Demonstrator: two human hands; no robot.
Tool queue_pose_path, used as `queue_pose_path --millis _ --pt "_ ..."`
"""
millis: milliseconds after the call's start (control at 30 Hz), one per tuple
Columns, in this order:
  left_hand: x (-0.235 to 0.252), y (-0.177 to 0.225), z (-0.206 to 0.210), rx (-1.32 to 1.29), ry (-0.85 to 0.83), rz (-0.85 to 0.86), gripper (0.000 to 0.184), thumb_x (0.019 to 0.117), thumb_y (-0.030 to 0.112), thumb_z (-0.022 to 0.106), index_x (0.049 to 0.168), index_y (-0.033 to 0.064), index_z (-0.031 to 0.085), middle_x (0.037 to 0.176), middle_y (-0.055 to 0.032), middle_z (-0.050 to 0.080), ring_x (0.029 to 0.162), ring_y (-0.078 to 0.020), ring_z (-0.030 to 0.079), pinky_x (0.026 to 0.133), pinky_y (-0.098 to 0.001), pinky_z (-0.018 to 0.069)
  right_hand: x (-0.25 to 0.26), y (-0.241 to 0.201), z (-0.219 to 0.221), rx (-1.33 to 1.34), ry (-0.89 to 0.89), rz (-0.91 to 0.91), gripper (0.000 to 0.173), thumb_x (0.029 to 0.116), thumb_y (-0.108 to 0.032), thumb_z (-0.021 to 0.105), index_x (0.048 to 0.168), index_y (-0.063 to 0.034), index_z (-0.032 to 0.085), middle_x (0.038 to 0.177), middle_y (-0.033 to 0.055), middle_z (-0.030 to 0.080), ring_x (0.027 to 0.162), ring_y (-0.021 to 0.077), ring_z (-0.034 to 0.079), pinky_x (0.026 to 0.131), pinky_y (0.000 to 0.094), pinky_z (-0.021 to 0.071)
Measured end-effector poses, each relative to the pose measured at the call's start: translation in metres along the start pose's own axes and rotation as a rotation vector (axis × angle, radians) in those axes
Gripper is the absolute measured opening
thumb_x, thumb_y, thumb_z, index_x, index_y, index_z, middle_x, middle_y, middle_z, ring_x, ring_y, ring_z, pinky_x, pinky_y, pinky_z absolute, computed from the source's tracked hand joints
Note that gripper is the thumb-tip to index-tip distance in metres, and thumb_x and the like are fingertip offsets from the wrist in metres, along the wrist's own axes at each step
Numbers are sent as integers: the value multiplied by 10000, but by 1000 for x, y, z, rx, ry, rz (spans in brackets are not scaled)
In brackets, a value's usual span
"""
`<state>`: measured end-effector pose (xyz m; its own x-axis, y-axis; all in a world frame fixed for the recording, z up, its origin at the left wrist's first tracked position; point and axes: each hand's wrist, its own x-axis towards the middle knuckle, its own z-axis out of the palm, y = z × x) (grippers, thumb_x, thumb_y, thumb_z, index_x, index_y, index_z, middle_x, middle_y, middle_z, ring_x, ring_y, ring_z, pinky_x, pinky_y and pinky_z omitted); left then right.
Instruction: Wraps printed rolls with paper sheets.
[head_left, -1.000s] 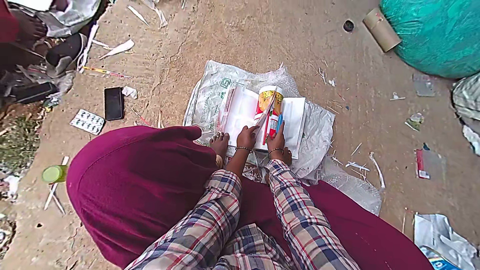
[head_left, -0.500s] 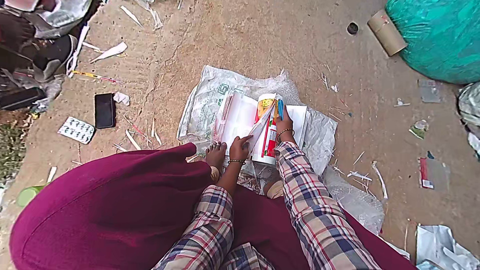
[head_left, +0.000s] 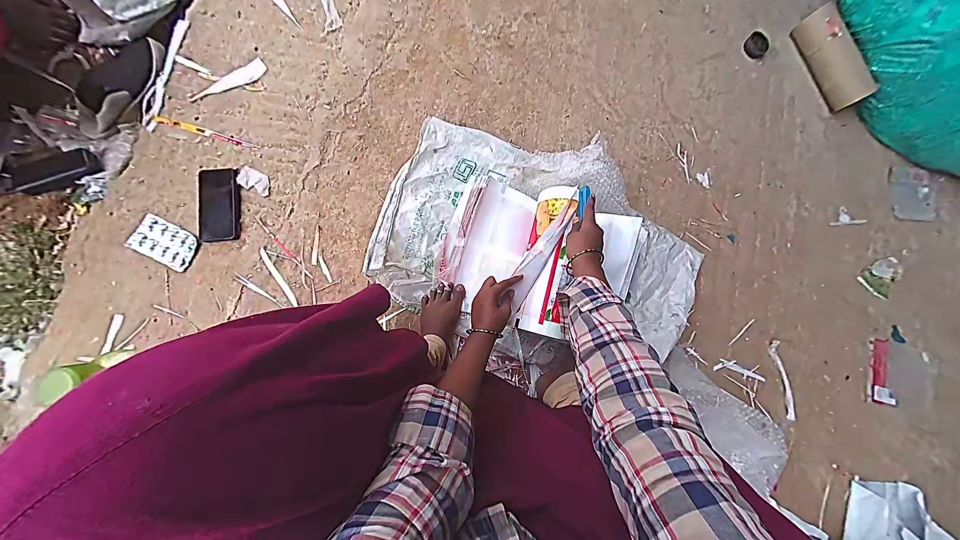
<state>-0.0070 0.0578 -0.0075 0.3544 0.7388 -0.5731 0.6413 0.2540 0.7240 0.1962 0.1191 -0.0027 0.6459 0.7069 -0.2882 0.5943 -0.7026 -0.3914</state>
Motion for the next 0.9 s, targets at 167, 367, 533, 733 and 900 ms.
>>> queue_pose_path --millis 167,367,533,733,900 --pt "14 -30 24 -46 208 233 367 1004 81 591 1325 205 719 1061 -185 667 996 -318 646 949 -482 510 -1 5 4 70 56 -3 601 1115 -158 392 1671 -146 164 1310 288 650 1198 447 649 1017 581 491" --pt "16 -33 28 -77 237 267 375 983 36 598 1305 174 731 1048 -197 667 975 -326 645 934 -496 512 3 10 0 86 24 12 579 1112 -171 405 1664 -194 233 1327 281 644 1179 461 650 989 610 491" --pt "18 -33 32 -114 255 297 370 959 -2 608 1279 128 741 1023 -199 655 950 -320 632 912 -484 516 6 -17 -24 -57 -77 90 608 1086 -167 436 1659 -153 233 1342 275 638 1234 442 629 1010 598 492" --pt "19 -29 24 -193 146 274 507 963 -52 596 1448 99 600 1431 -220 579 1345 -343 544 1147 -474 418 17 -28 -51 -86 -215 98 621 1034 -150 535 1615 -96 323 1442 291 553 1337 443 548 1057 632 448" --pt "11 -16 10 -184 42 175 485 1013 -11 541 1473 137 579 1435 -110 631 1355 -269 579 1184 -431 388 19 -26 -68 -168 -355 55 525 1039 -122 509 1548 -29 414 1392 304 563 1229 440 592 987 624 471"
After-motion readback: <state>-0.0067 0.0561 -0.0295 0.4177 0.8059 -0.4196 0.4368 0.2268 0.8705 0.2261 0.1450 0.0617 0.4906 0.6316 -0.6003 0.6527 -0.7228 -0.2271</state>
